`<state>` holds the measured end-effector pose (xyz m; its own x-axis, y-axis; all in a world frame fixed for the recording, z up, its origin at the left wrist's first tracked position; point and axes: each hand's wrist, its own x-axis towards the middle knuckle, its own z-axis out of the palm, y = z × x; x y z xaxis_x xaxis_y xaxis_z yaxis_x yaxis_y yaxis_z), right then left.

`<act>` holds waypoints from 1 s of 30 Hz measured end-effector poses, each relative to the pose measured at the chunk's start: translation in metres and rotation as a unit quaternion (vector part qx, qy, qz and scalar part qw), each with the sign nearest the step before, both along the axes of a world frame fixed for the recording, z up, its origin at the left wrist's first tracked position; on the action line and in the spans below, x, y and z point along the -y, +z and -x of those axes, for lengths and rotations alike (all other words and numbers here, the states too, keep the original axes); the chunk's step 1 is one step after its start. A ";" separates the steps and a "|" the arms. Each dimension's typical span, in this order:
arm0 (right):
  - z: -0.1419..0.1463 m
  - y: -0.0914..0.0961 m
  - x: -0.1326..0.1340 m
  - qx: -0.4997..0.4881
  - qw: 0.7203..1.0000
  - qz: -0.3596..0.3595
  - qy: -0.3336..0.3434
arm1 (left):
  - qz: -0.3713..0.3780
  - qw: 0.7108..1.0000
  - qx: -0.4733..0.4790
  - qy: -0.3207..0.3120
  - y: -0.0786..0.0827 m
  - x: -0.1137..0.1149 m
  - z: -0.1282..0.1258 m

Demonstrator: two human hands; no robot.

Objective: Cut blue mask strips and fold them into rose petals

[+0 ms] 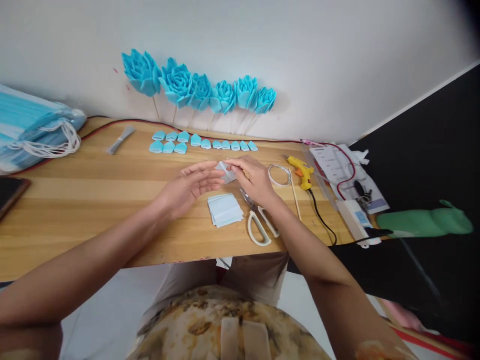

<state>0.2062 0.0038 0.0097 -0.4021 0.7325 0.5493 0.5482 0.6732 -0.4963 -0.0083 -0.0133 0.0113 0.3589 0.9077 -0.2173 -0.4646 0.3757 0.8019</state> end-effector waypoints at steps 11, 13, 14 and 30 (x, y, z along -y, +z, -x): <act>-0.007 0.021 -0.044 0.236 0.947 0.186 -0.114 | -0.072 0.992 -0.098 0.034 -0.005 -0.028 -0.010; 0.002 0.017 -0.051 0.306 0.916 0.222 -0.135 | -0.081 0.989 -0.117 0.039 -0.014 -0.028 -0.012; 0.005 0.012 -0.053 0.314 0.913 0.221 -0.138 | -0.090 0.987 -0.128 0.041 -0.020 -0.028 -0.011; 0.025 0.018 -0.029 -0.221 0.917 0.325 0.065 | -0.151 0.987 -0.051 -0.033 -0.013 -0.016 -0.018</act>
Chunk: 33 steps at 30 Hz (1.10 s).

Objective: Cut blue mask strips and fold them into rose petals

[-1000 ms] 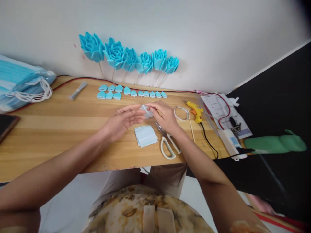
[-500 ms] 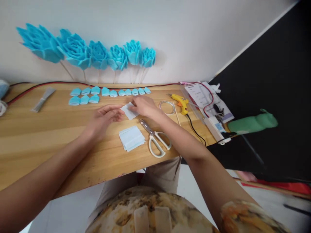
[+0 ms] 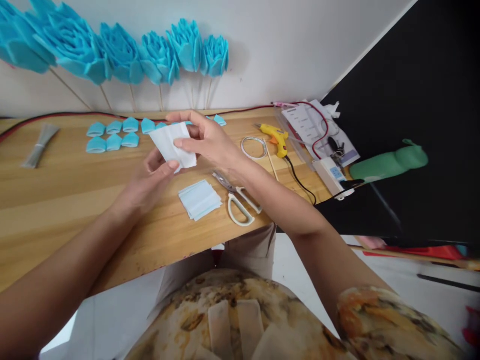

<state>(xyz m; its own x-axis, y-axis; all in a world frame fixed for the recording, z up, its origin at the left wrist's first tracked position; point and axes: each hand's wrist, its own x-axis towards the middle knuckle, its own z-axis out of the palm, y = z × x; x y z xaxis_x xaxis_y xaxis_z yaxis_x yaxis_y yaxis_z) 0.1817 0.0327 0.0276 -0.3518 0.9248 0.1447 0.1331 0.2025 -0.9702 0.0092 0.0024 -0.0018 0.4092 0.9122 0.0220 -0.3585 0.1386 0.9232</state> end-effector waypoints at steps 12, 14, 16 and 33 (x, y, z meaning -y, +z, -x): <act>-0.003 -0.004 0.009 0.019 0.999 -0.016 0.031 | 0.073 0.986 0.084 0.127 0.013 -0.017 0.022; -0.008 0.000 0.008 0.033 0.998 -0.043 0.022 | 0.072 0.991 0.045 0.107 0.019 -0.015 0.031; -0.011 0.004 0.008 0.076 0.993 -0.090 0.028 | 0.075 0.994 0.003 0.083 0.023 -0.013 0.040; -0.020 -0.021 0.015 0.228 0.915 -0.333 0.027 | 0.082 0.992 -0.081 0.050 0.010 -0.026 0.032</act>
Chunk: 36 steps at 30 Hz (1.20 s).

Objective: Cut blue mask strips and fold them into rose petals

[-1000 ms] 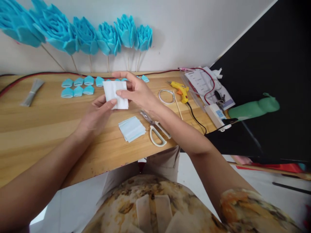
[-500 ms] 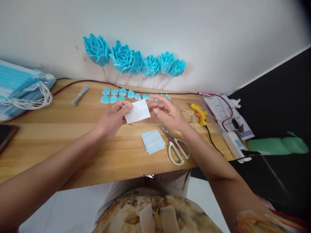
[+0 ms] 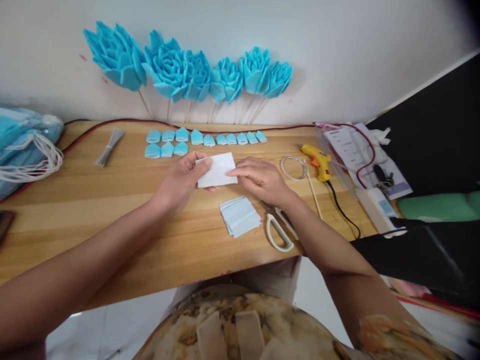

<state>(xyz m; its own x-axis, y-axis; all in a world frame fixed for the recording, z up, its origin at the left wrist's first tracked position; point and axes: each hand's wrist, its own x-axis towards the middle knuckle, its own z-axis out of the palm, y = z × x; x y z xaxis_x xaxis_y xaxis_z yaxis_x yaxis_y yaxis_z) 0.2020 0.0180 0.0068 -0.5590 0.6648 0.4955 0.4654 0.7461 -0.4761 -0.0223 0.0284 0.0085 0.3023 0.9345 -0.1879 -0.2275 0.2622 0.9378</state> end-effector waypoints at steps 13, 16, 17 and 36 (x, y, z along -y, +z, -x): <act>0.004 -0.004 0.001 -0.087 0.996 0.030 0.013 | -0.034 0.998 0.029 0.037 0.003 0.022 -0.008; 0.004 -0.006 0.001 -0.095 0.995 0.033 0.002 | -0.037 0.996 0.072 0.036 0.002 0.024 -0.009; 0.004 -0.006 0.002 -0.098 0.995 0.033 0.001 | -0.038 0.996 0.081 0.032 0.001 0.025 -0.010; 0.012 -0.011 0.004 -0.127 0.978 0.159 -0.044 | -0.105 0.991 -0.053 0.058 -0.023 0.025 -0.007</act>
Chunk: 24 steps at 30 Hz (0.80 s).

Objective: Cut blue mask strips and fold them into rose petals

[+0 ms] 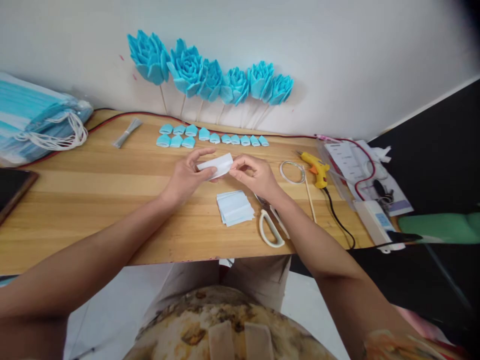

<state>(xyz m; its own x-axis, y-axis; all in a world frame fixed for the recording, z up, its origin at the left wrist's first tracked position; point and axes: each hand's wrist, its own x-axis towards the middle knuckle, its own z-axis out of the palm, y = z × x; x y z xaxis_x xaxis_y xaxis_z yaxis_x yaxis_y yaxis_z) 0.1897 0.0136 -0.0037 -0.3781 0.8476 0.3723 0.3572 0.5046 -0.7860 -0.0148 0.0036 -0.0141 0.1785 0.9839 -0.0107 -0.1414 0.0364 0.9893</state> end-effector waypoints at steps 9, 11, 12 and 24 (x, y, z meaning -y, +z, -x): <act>0.003 0.000 -0.001 -0.022 0.999 0.008 -0.038 | 0.009 1.000 -0.021 -0.013 0.001 0.003 -0.002; 0.003 -0.001 -0.001 -0.021 0.999 0.011 -0.039 | 0.008 1.000 -0.019 -0.013 0.000 0.003 -0.002; 0.003 -0.002 -0.001 -0.021 0.999 0.011 -0.041 | 0.008 1.000 -0.019 -0.013 -0.001 0.002 -0.003; 0.001 -0.004 0.000 -0.022 0.999 0.008 -0.037 | -0.058 0.988 -0.143 -0.003 0.005 0.005 -0.001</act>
<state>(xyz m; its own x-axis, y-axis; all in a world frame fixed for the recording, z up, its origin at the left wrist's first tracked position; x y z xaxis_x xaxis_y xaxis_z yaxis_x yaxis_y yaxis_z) 0.1884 0.0131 -0.0074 -0.2986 0.8785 0.3730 0.3581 0.4654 -0.8094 -0.0141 -0.0018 -0.0087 0.1896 0.9805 0.0514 0.1437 -0.0795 0.9864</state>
